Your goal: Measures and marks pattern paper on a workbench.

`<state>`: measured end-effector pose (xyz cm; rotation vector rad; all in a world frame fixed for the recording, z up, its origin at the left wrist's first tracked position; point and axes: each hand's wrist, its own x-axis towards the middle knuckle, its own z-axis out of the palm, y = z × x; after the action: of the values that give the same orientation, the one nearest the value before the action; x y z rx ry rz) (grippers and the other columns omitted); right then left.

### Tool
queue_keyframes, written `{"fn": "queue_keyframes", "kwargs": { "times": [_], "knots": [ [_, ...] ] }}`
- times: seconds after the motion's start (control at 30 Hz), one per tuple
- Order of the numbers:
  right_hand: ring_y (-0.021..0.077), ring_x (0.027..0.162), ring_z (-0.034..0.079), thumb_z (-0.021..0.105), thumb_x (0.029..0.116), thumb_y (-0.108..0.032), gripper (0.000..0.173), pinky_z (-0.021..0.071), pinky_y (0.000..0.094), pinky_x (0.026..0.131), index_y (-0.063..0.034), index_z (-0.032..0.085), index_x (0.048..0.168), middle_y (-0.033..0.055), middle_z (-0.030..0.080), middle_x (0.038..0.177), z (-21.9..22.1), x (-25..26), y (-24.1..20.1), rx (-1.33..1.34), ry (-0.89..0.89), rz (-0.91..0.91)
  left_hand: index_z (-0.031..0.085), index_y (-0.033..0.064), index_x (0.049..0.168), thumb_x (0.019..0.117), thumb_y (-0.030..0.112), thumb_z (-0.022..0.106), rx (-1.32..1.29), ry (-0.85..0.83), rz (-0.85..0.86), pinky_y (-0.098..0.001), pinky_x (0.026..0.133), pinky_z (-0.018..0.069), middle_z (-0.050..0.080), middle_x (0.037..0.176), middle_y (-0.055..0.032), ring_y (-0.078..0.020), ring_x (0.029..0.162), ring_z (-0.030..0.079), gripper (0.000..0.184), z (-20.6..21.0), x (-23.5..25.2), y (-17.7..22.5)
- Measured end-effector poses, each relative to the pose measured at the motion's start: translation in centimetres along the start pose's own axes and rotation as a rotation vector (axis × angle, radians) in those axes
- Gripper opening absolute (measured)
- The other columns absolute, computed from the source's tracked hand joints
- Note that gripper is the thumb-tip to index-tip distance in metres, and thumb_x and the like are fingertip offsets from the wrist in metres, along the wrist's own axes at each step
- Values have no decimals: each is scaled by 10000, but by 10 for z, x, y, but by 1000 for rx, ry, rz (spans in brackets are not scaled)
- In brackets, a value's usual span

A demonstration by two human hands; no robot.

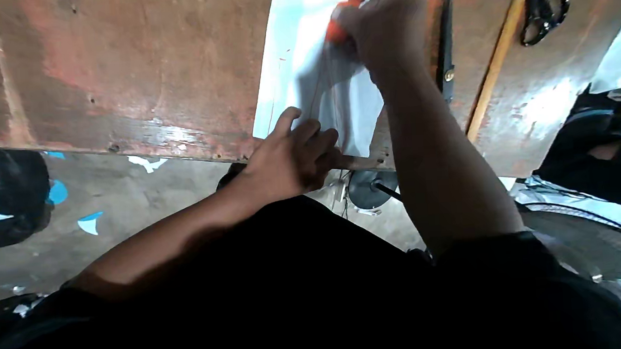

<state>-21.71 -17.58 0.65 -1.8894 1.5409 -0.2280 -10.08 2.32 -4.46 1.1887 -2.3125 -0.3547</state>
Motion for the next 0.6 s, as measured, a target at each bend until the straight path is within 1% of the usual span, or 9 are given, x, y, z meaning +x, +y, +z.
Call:
{"fn": "queue_keyframes", "kwargs": {
  "times": [0.07,0.13,0.17,0.23,0.33,0.43,0.5,0.57,0.6],
  "knots": [
    [118,561,650,735,891,-72,99,576,265,538,-1,665,896,54,679,714,-6,12,7,334,151,24,731,184,1210,1033,358,510,-9,-8,-8,-604,1046,398,707,1215,-108,-349,1083,643,332,-1,1,0],
    [126,530,632,664,936,-26,88,561,266,492,-19,625,858,49,667,686,-23,7,19,566,223,7,733,204,1210,1025,387,508,-5,-33,-14,-590,1060,392,696,1232,-88,-332,1105,633,344,-2,1,-1],
    [128,546,639,641,949,-49,73,571,277,502,-37,607,886,37,665,707,-35,0,31,594,269,8,730,206,1208,1021,399,517,4,-33,-7,-589,1062,395,692,1249,-87,-332,1123,631,343,-1,1,-1],
    [143,614,657,629,968,-106,123,599,320,566,-31,559,1035,34,661,791,-60,-24,58,569,379,58,724,189,1226,1022,416,523,28,-10,17,-587,1054,405,687,1256,-102,-341,1136,624,365,0,-1,0],
    [128,661,660,634,993,-207,395,612,334,621,3,510,1304,41,653,902,-91,-66,115,372,525,236,742,186,1204,994,415,545,-16,129,11,-541,1044,410,697,1182,-109,-320,1100,631,368,1,-5,-2],
    [178,763,661,618,990,-254,443,596,392,720,8,536,1337,115,646,978,-109,-100,167,75,517,360,748,158,1159,974,401,630,-60,225,-97,-570,1064,404,687,1195,-147,-349,1143,619,327,-8,-11,-6],
    [317,953,677,617,985,-293,455,546,529,861,-16,580,1344,211,683,1104,-116,-114,184,-113,451,406,741,165,1184,978,413,612,6,195,-195,-588,1052,395,672,1240,-147,-369,1191,592,347,-23,-16,-9],
    [457,1176,595,592,995,-304,460,459,643,982,-24,596,1359,297,603,1293,-117,-124,176,-246,408,419,744,171,1184,987,429,593,78,161,-249,-603,1038,389,666,1237,-156,-390,1192,581,358,-36,-24,-13],
    [491,1236,546,588,999,-311,457,442,658,1006,-31,603,1361,321,541,1360,-115,-128,169,-293,408,412,748,172,1176,990,438,583,111,138,-265,-608,1024,388,666,1223,-159,-396,1179,581,363,-39,-28,-16]
  ]
}}
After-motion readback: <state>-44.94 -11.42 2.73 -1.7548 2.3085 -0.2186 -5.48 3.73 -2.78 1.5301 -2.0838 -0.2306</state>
